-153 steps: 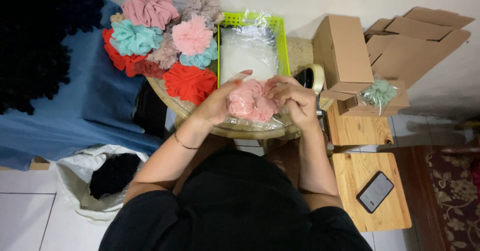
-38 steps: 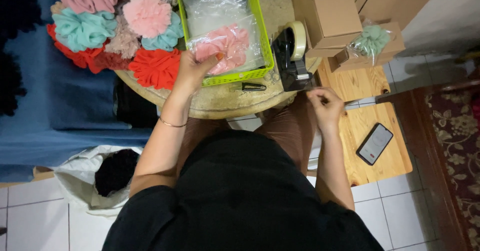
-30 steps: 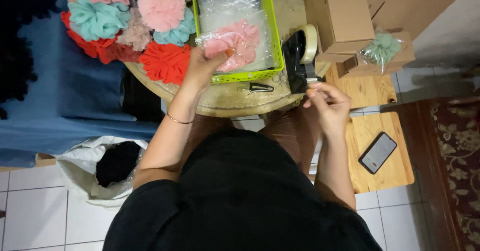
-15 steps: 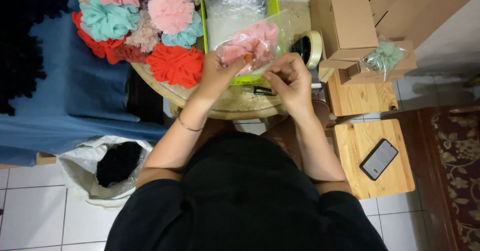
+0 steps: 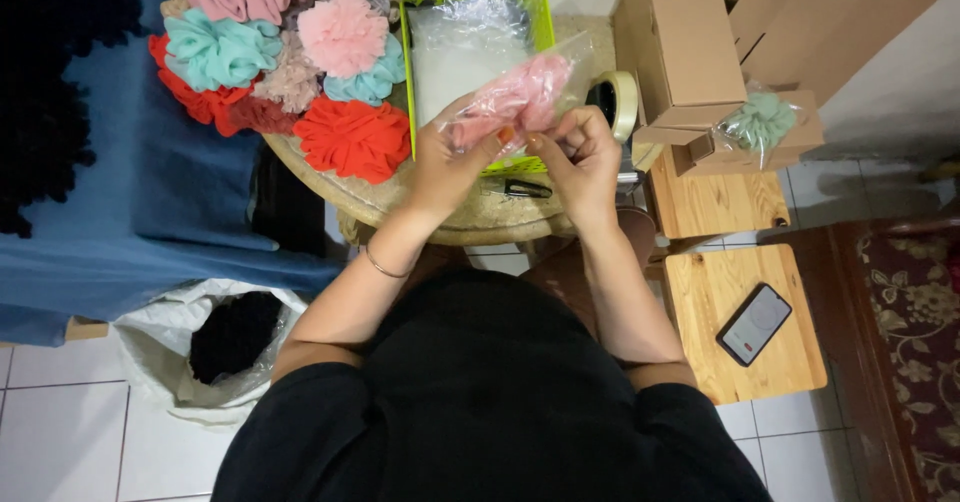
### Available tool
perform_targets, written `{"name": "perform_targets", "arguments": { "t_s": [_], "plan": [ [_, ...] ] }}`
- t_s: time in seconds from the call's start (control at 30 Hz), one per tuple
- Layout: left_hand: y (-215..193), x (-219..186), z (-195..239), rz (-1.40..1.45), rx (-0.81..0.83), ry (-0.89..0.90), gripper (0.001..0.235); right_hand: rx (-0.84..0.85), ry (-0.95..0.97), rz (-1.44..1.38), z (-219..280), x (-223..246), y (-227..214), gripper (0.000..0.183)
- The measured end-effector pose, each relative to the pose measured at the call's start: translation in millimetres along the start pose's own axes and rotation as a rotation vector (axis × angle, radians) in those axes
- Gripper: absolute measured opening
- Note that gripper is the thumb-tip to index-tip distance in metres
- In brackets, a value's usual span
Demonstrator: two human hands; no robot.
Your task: Packaging fabric scrunchies into individual plastic bags and organizing them into a basket.
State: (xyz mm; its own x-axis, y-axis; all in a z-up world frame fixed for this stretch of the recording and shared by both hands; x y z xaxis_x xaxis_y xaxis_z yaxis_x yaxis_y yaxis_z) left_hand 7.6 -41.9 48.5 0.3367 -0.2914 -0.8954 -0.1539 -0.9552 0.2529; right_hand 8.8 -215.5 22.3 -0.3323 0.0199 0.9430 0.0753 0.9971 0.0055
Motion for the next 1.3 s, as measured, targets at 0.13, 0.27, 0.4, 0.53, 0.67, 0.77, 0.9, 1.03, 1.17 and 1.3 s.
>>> {"name": "perform_targets", "arguments": {
  "t_s": [0.13,0.27,0.4,0.53,0.67,0.77,0.9,1.03,1.17,1.3],
  "plan": [
    [-1,6,3,-0.033,0.020,-0.009,0.040,-0.023,-0.019,-0.007,-2,-5,-1,0.030],
    [-1,12,6,0.015,-0.028,0.040,0.040,-0.047,-0.033,0.005,-5,-26,-6,0.034],
    [-7,41,6,0.061,-0.022,0.034,0.044,-0.058,-0.077,0.054,-6,-36,-8,0.049],
    [-8,48,9,0.115,-0.102,-0.037,0.028,-0.048,-0.046,-0.103,-2,-31,1,0.059],
    [-13,81,10,0.322,-0.188,-0.089,0.028,-0.039,0.050,-0.313,2,-18,4,0.077],
    [-7,56,6,0.370,-0.242,-0.129,0.023,-0.014,0.098,-0.424,-1,-22,-6,0.090],
    [-3,22,-1,0.354,-0.170,-0.150,0.015,0.034,0.149,-0.468,-15,-34,-21,0.123],
    [-5,2,-7,0.255,-0.069,-0.111,0.020,0.074,0.021,-0.283,-26,-42,-31,0.115],
    [-18,31,-3,0.271,-0.116,-0.174,0.022,-0.023,-0.014,-0.318,-19,-20,-22,0.025],
    [-57,108,-13,0.262,-0.182,-0.259,0.031,-0.149,0.004,-0.327,-13,-21,-16,0.015]
  ]
}}
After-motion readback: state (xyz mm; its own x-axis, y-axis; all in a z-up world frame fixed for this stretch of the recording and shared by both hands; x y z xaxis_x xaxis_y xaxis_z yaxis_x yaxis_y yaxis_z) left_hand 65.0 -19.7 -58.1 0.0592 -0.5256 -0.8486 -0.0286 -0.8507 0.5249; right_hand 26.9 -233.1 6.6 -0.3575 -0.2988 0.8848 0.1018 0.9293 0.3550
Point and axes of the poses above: each hand's wrist, its own z-axis away from the middle knuckle, its own y-axis out of the palm, x = y × z, the point moved 3 cm from there along -z, towards the middle knuckle, and after that the axes turned 1 degree about -x, right-handed, at the moved point
